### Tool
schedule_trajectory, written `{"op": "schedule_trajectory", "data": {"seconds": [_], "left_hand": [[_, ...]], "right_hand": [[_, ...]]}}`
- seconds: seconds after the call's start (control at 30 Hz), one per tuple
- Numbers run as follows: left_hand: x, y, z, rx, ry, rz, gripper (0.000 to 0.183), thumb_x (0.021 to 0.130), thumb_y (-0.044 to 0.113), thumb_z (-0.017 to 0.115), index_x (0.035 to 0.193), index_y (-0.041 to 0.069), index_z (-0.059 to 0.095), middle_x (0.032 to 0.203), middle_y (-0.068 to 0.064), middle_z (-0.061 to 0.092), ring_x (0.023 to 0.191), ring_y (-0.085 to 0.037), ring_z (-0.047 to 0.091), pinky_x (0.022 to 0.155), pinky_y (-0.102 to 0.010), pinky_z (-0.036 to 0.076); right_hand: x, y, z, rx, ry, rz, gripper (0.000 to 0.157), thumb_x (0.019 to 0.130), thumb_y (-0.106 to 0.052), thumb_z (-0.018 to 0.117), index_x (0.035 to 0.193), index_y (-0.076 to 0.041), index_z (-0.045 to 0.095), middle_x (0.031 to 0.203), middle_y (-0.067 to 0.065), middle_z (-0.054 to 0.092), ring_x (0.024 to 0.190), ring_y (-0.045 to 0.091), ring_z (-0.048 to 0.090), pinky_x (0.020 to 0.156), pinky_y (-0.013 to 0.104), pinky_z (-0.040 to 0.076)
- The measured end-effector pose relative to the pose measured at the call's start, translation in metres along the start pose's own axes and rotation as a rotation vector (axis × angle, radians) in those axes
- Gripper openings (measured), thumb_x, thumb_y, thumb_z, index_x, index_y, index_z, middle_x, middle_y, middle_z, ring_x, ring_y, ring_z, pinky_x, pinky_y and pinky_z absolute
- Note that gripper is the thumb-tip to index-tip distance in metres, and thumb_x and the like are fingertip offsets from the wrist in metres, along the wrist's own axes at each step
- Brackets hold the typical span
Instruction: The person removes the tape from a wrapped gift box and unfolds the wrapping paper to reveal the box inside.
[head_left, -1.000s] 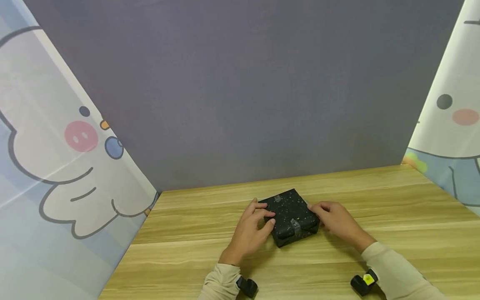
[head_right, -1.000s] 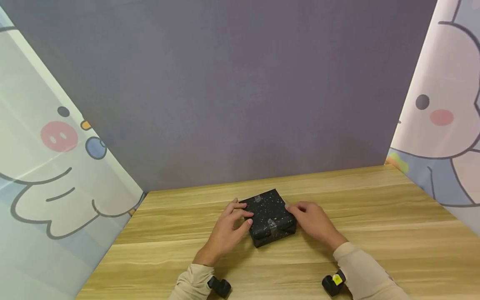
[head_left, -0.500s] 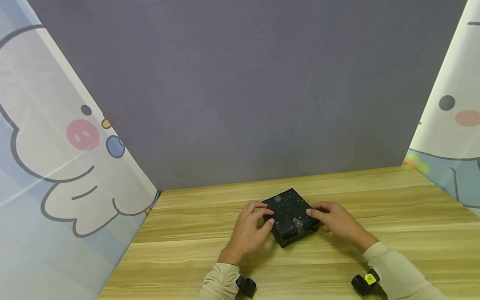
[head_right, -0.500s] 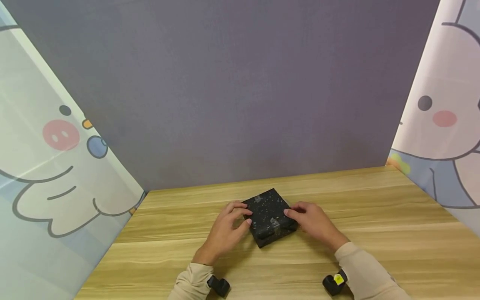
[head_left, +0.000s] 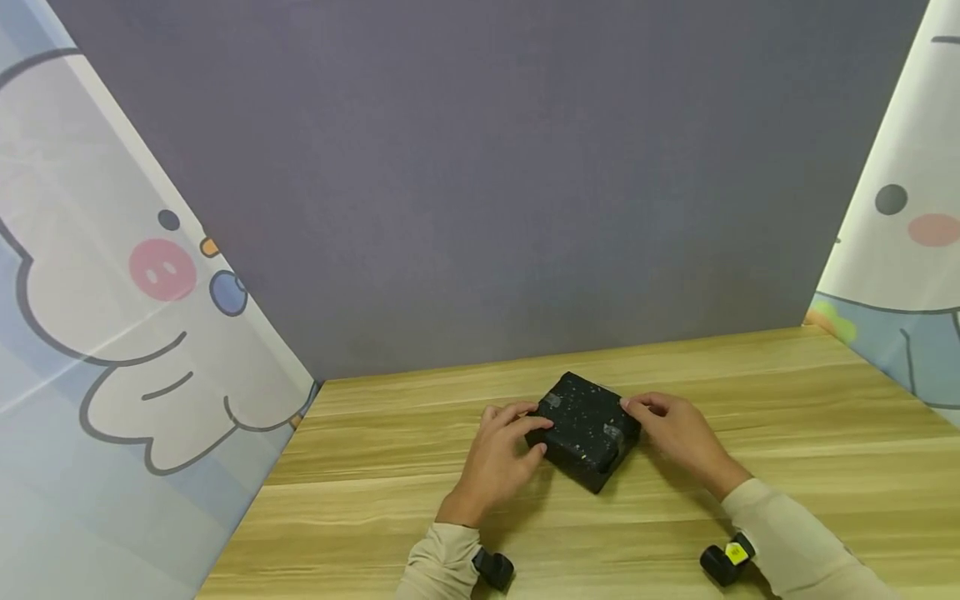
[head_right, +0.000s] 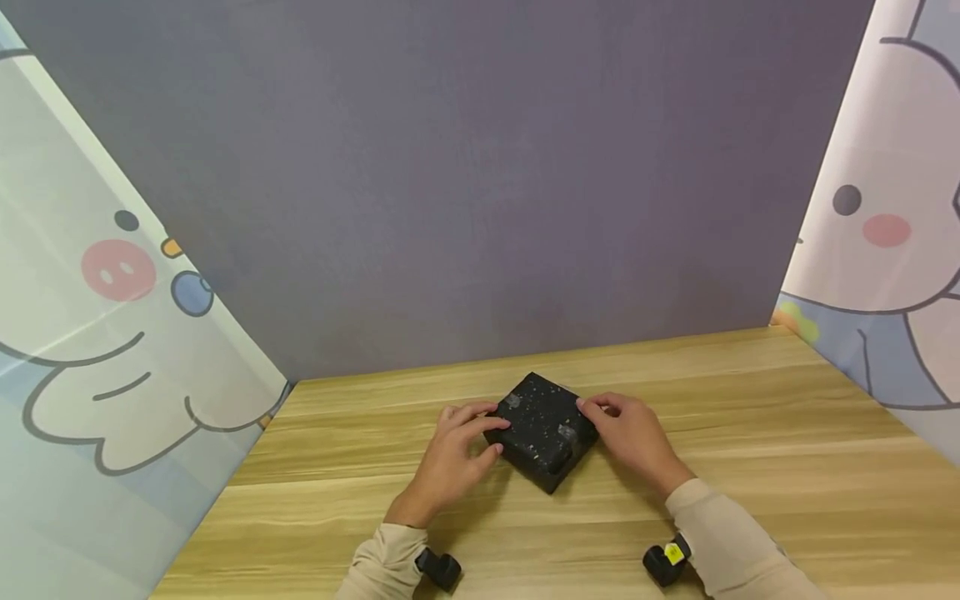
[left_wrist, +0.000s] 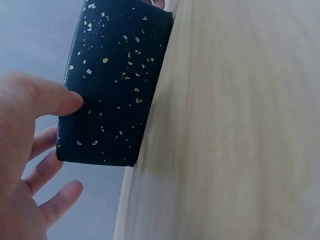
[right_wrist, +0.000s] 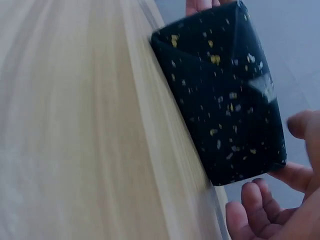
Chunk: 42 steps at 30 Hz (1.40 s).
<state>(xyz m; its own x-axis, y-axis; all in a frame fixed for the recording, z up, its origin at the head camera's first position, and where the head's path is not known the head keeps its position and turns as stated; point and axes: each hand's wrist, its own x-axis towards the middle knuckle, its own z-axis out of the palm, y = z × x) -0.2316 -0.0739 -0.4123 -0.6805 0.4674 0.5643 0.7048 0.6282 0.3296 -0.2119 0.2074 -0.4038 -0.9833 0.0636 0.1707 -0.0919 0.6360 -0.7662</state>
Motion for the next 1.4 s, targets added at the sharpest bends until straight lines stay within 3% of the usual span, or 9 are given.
{"op": "schedule_trajectory", "data": {"seconds": [0.23, 0.5, 0.63, 0.83, 1.2, 1.4], "left_hand": [[0.000, 0.004, -0.002, -0.004, -0.002, -0.008, 0.022, 0.096, 0.023, 0.070, 0.116, 0.024, 0.077, 0.127, 0.001, 0.063, 0.104, -0.017, 0.051, 0.080, -0.030, 0.047], [-0.002, 0.009, -0.003, -0.058, -0.026, -0.004, 0.020, 0.098, 0.023, 0.066, 0.115, 0.022, 0.077, 0.121, -0.001, 0.058, 0.108, -0.017, 0.055, 0.079, -0.028, 0.049], [-0.005, 0.011, -0.003, -0.104, -0.031, -0.016, 0.018, 0.100, 0.024, 0.064, 0.112, 0.021, 0.077, 0.116, 0.001, 0.056, 0.112, -0.017, 0.056, 0.079, -0.029, 0.049], [-0.007, 0.013, -0.003, -0.120, 0.020, -0.030, 0.013, 0.098, 0.020, 0.066, 0.103, 0.018, 0.078, 0.099, 0.005, 0.054, 0.124, -0.024, 0.058, 0.090, -0.037, 0.053], [-0.003, 0.016, 0.000, -0.109, 0.088, -0.004, 0.009, 0.095, 0.017, 0.068, 0.094, 0.017, 0.077, 0.091, 0.004, 0.058, 0.109, -0.014, 0.064, 0.090, -0.030, 0.053], [0.001, 0.018, 0.002, -0.079, 0.115, 0.012, 0.008, 0.092, 0.017, 0.070, 0.091, 0.018, 0.078, 0.091, 0.009, 0.061, 0.089, -0.008, 0.059, 0.079, -0.025, 0.051]], "right_hand": [[0.001, -0.003, 0.001, 0.046, -0.035, 0.043, 0.063, 0.102, -0.048, 0.054, 0.137, 0.004, 0.052, 0.105, 0.015, 0.067, 0.090, 0.025, 0.063, 0.075, 0.039, 0.050], [-0.002, -0.003, 0.006, 0.043, -0.072, -0.008, 0.074, 0.100, -0.048, 0.058, 0.147, 0.006, 0.041, 0.117, 0.019, 0.067, 0.107, 0.035, 0.064, 0.090, 0.054, 0.050], [-0.004, -0.004, 0.009, 0.024, -0.068, -0.037, 0.074, 0.100, -0.046, 0.060, 0.148, 0.007, 0.041, 0.115, 0.017, 0.067, 0.103, 0.032, 0.065, 0.088, 0.052, 0.051], [-0.005, -0.006, 0.016, 0.024, -0.094, -0.061, 0.079, 0.099, -0.048, 0.061, 0.149, 0.009, 0.038, 0.119, 0.022, 0.064, 0.104, 0.033, 0.064, 0.086, 0.052, 0.053], [-0.006, -0.012, 0.019, 0.071, -0.151, -0.052, 0.089, 0.096, -0.047, 0.065, 0.152, 0.011, 0.027, 0.132, 0.029, 0.052, 0.114, 0.037, 0.059, 0.090, 0.052, 0.052], [-0.007, -0.014, 0.014, 0.023, -0.183, -0.062, 0.099, 0.094, -0.054, 0.065, 0.153, 0.012, 0.022, 0.137, 0.031, 0.047, 0.116, 0.038, 0.057, 0.088, 0.052, 0.052]]}}
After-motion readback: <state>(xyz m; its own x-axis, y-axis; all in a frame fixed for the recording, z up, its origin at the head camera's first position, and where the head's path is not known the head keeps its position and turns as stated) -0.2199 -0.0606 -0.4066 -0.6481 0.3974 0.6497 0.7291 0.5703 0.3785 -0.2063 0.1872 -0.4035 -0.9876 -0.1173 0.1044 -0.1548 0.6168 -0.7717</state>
